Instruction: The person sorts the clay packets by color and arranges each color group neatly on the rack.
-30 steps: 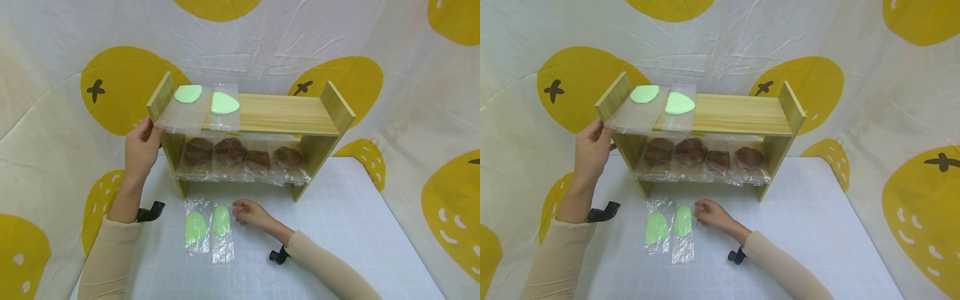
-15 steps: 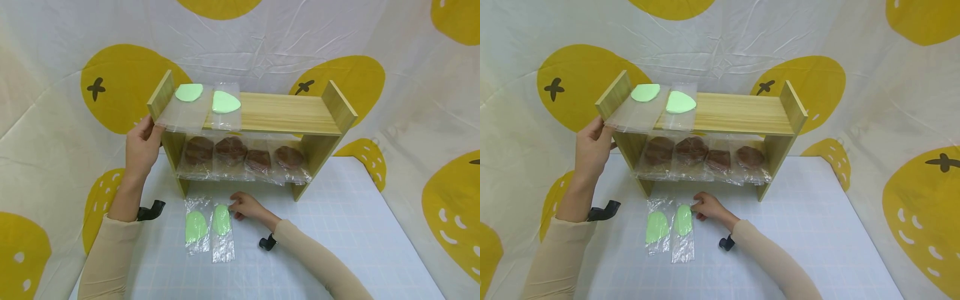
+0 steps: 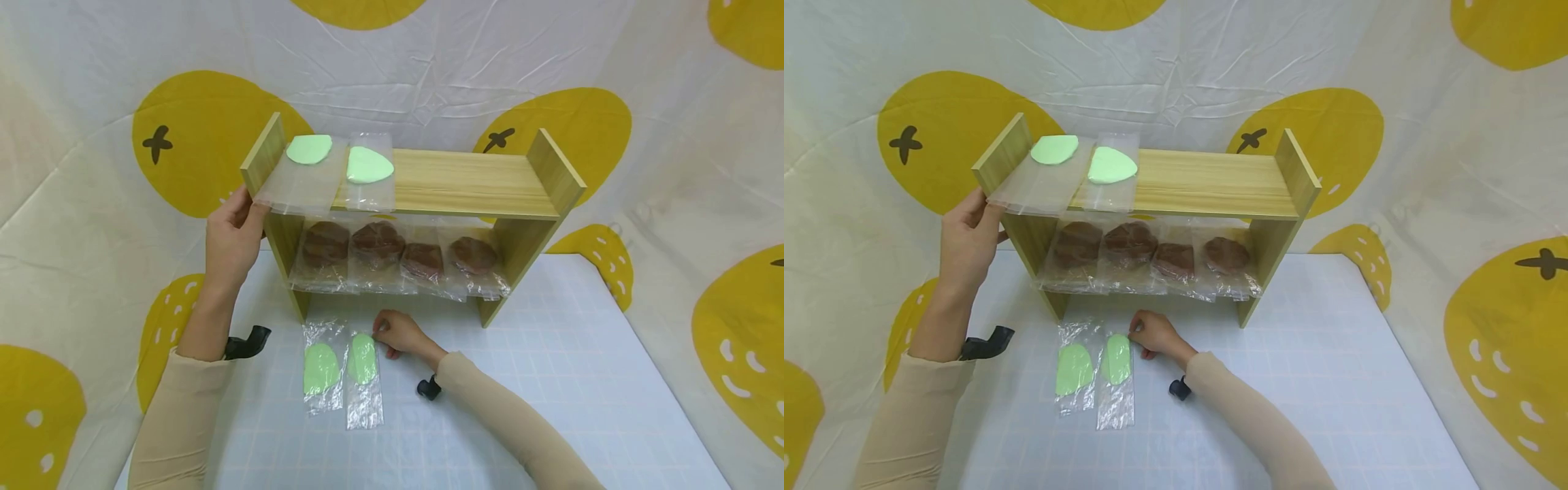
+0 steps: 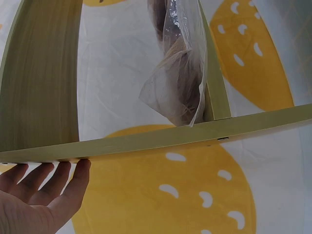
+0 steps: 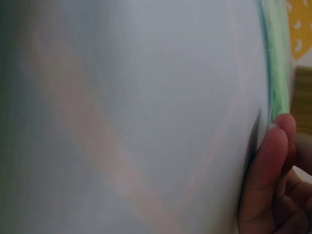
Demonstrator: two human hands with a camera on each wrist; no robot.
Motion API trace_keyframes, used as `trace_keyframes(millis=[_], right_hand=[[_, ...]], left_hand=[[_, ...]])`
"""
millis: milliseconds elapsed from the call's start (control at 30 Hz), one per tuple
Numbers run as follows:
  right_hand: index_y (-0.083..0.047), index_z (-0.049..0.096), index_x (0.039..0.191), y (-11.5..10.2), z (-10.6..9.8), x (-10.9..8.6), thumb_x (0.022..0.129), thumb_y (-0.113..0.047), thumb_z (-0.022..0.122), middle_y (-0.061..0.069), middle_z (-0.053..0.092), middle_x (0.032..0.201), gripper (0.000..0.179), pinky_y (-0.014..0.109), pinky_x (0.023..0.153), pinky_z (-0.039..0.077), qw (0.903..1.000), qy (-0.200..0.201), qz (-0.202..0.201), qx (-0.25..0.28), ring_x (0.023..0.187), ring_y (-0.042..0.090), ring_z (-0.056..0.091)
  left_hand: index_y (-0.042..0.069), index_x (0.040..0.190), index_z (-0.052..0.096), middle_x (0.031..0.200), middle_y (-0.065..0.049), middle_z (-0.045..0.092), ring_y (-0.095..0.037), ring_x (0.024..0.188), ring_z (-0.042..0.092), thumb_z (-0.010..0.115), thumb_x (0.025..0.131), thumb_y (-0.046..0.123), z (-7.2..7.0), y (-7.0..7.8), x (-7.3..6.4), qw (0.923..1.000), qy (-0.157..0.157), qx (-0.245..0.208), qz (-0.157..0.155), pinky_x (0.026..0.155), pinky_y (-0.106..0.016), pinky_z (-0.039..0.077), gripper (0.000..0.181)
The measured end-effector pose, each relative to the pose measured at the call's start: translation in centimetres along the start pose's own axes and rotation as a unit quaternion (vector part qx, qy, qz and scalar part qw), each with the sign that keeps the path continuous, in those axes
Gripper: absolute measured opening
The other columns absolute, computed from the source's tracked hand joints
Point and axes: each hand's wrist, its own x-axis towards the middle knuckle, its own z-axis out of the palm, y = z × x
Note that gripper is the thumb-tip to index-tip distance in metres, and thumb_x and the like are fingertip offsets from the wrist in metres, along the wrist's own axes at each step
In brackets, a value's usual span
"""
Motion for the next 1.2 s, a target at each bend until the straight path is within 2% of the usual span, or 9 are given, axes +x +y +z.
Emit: trace_keyframes(millis=[133, 300, 467, 633, 800, 867, 967, 1067, 1200], right_hand=[[-0.012, 0.062, 0.099, 0.0, -0.2, 0.1, 0.097, -0.014, 0.063, 0.008, 0.062, 0.07, 0.003, 0.035, 0.042, 0.055, 0.9997, -0.007, -0.012, -0.018, 0.045, 0.018, 0.062], [-0.011, 0.061, 0.102, -0.1, -0.4, -0.1, 0.099, -0.011, 0.059, 0.011, 0.062, 0.068, 0.004, 0.035, 0.045, 0.056, 0.9997, -0.011, -0.02, -0.003, 0.047, 0.02, 0.063], [-0.005, 0.057, 0.105, -0.4, -0.3, -0.3, 0.101, -0.009, 0.055, 0.015, 0.064, 0.079, 0.006, 0.037, 0.054, 0.06, 0.997, -0.013, -0.005, 0.076, 0.058, 0.025, 0.065], [0.003, 0.049, 0.117, -0.6, 0.1, -0.7, 0.102, -0.01, 0.05, 0.02, 0.062, 0.092, 0.02, 0.039, 0.062, 0.061, 0.9789, -0.016, 0.049, 0.198, 0.068, 0.026, 0.066], [0.006, 0.039, 0.13, 0.0, 0.4, -1.2, 0.104, -0.012, 0.046, 0.024, 0.059, 0.101, 0.032, 0.044, 0.068, 0.061, 0.9416, -0.029, 0.103, 0.319, 0.075, 0.027, 0.065], [0.007, 0.035, 0.134, 0.2, 0.5, -1.4, 0.104, -0.013, 0.049, 0.024, 0.059, 0.103, 0.039, 0.046, 0.07, 0.061, 0.9312, -0.033, 0.111, 0.346, 0.075, 0.026, 0.065], [0.008, 0.031, 0.141, 0.6, 0.4, -1.6, 0.1, -0.012, 0.058, 0.022, 0.061, 0.103, 0.053, 0.046, 0.073, 0.061, 0.9241, -0.04, 0.113, 0.363, 0.075, 0.025, 0.066], [0.011, 0.03, 0.142, 1.0, 0.4, -1.9, 0.094, -0.006, 0.066, 0.02, 0.065, 0.1, 0.063, 0.042, 0.075, 0.061, 0.9261, -0.043, 0.105, 0.36, 0.079, 0.023, 0.067], [0.017, 0.038, 0.135, 1.3, 0.4, -2.3, 0.089, 0.006, 0.067, 0.017, 0.068, 0.1, 0.055, 0.038, 0.082, 0.059, 0.9305, -0.047, 0.088, 0.353, 0.086, 0.022, 0.068]], left_hand=[[0.033, 0.145, 0.055, 0.14, 0.002, 0.058, -0.022, 0.116, 0.06, 0.058, 0.102, 0.04, 0.1, 0.2, 0.0, 1.0, -0.002, 0.001, -0.003, 0.087, -0.03, 0.057, 0.044], [0.033, 0.145, 0.054, 0.14, 0.004, 0.058, -0.021, 0.116, 0.06, 0.057, 0.102, 0.04, 0.1, 0.3, 0.1, 1.0, 0.0, 0.007, -0.003, 0.087, -0.031, 0.057, 0.044], [0.031, 0.146, 0.053, 0.141, 0.003, 0.058, -0.021, 0.116, 0.06, 0.057, 0.102, 0.039, 0.1, 0.1, 0.1, 1.0, -0.001, 0.005, -0.003, 0.086, -0.032, 0.057, 0.044], [0.031, 0.145, 0.054, 0.14, 0.002, 0.058, -0.02, 0.115, 0.06, 0.057, 0.102, 0.038, 0.0, 0.2, 0.0, 1.0, -0.002, -0.002, -0.001, 0.086, -0.03, 0.057, 0.044], [0.033, 0.145, 0.054, 0.14, 0.003, 0.058, -0.021, 0.115, 0.06, 0.057, 0.102, 0.04, 0.0, 0.2, -0.1, 1.0, -0.003, 0.002, -0.007, 0.086, -0.03, 0.057, 0.044], [0.033, 0.145, 0.054, 0.141, 0.003, 0.058, -0.022, 0.116, 0.06, 0.056, 0.102, 0.04, 0.0, 0.3, -0.1, 0.9999, -0.002, 0.003, -0.01, 0.086, -0.03, 0.057, 0.044], [0.033, 0.145, 0.054, 0.141, 0.002, 0.058, -0.022, 0.116, 0.06, 0.056, 0.102, 0.04, 0.0, 0.3, -0.1, 0.9999, -0.001, 0.004, -0.01, 0.087, -0.03, 0.057, 0.044], [0.031, 0.145, 0.054, 0.14, 0.002, 0.058, -0.022, 0.115, 0.06, 0.057, 0.102, 0.039, 0.0, 0.2, -0.1, 1.0, 0.0, 0.002, -0.005, 0.086, -0.03, 0.057, 0.043], [0.031, 0.145, 0.054, 0.14, 0.002, 0.059, -0.02, 0.115, 0.06, 0.057, 0.102, 0.039, 0.0, 0.1, -0.1, 1.0, 0.0, -0.002, -0.007, 0.087, -0.031, 0.057, 0.044]])
